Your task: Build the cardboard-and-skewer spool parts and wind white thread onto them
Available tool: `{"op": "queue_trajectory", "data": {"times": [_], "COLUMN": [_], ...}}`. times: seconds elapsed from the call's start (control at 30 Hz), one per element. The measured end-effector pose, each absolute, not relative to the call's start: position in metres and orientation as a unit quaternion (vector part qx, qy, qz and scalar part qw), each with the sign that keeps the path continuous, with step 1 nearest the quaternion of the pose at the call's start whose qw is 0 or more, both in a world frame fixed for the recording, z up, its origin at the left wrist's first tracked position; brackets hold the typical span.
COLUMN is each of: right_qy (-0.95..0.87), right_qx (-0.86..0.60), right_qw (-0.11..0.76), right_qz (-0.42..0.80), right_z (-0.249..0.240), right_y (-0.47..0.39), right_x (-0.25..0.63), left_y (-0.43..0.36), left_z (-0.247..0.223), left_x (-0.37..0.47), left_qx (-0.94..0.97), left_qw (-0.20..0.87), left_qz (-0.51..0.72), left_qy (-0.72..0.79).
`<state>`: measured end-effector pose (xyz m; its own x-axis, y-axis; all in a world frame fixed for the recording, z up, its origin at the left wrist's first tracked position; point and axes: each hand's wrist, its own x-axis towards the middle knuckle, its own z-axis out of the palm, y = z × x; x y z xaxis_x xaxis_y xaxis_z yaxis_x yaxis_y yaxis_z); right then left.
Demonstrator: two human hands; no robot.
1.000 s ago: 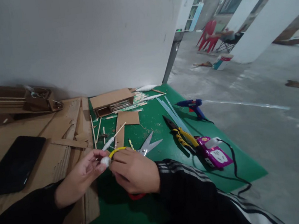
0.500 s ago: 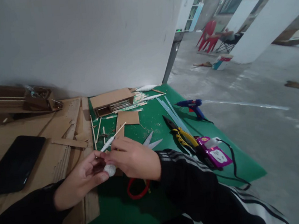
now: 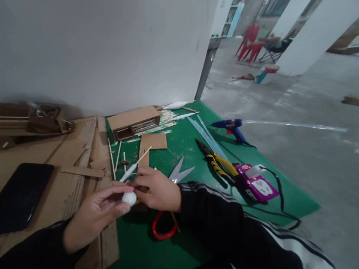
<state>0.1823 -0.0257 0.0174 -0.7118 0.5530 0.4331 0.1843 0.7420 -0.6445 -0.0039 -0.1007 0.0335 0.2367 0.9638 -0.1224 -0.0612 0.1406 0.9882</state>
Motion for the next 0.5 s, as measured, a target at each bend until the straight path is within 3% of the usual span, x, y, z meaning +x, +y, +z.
{"op": "queue_trajectory", "data": {"times": [0.5], "right_qy": [-0.935], "right_qx": [-0.153], "right_qw": [0.263], "right_qz": [0.181], "right_z": [0.047], "right_y": [-0.052], "right_x": [0.195], "left_y": [-0.098], "left_z": [0.025], "left_x": [-0.009], "left_qx": [0.528], "left_qw": [0.552], "left_qz": [0.409], "left_qy": [0.499]}}
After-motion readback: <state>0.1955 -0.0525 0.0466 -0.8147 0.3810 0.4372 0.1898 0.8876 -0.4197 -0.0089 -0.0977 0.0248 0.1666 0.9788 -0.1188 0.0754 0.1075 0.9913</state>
